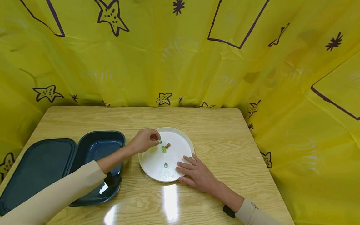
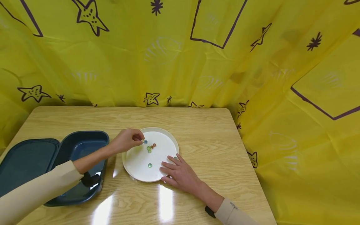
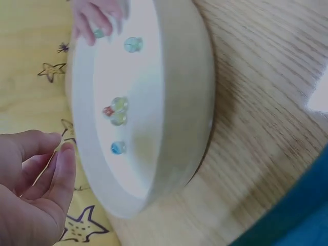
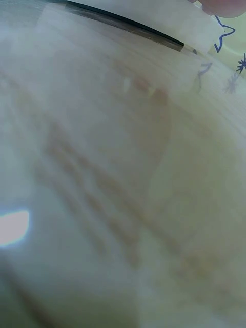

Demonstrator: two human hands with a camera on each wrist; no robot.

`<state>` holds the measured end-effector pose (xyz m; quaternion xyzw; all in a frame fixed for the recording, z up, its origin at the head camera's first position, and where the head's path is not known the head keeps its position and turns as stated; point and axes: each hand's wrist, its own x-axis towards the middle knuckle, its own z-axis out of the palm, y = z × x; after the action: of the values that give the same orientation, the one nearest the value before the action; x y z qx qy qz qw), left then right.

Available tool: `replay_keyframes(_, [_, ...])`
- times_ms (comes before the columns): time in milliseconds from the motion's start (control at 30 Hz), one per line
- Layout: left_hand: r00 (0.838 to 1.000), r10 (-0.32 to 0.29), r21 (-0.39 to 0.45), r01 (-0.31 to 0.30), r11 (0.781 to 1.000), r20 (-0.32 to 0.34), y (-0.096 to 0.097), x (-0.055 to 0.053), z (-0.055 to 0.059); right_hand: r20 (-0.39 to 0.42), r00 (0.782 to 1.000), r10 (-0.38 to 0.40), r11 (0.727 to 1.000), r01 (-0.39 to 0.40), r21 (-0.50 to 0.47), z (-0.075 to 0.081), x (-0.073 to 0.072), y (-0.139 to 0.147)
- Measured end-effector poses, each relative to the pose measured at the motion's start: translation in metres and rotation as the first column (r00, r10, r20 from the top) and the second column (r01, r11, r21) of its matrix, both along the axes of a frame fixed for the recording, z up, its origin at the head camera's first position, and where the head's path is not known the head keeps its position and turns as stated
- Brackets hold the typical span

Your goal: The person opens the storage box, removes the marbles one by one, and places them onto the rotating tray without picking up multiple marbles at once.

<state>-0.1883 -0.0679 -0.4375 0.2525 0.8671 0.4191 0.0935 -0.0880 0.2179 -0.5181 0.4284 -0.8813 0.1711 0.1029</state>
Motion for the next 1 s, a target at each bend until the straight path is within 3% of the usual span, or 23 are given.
replay_keyframes(133, [0.999, -0.034, -0.053, 0.034, 0.998, 0.003, 0.007, -0.002, -0.008, -0.021, 1.0, 0.007, 1.0, -0.007, 0.001, 0.0, 0.0, 0.0])
replay_keyframes(300, [1.0, -0.026, -0.105, 0.026, 0.994, 0.006, 0.014, -0.003, -0.014, -0.043, 0.999, 0.017, 1.0, -0.017, 0.0, 0.0, 0.0, 0.001])
replay_keyframes(1000, [0.999, 0.02, -0.155, -0.027, 0.988, -0.047, 0.016, -0.01, -0.031, -0.018, 1.0, 0.002, 1.0, -0.002, 0.003, 0.001, 0.0, 0.001])
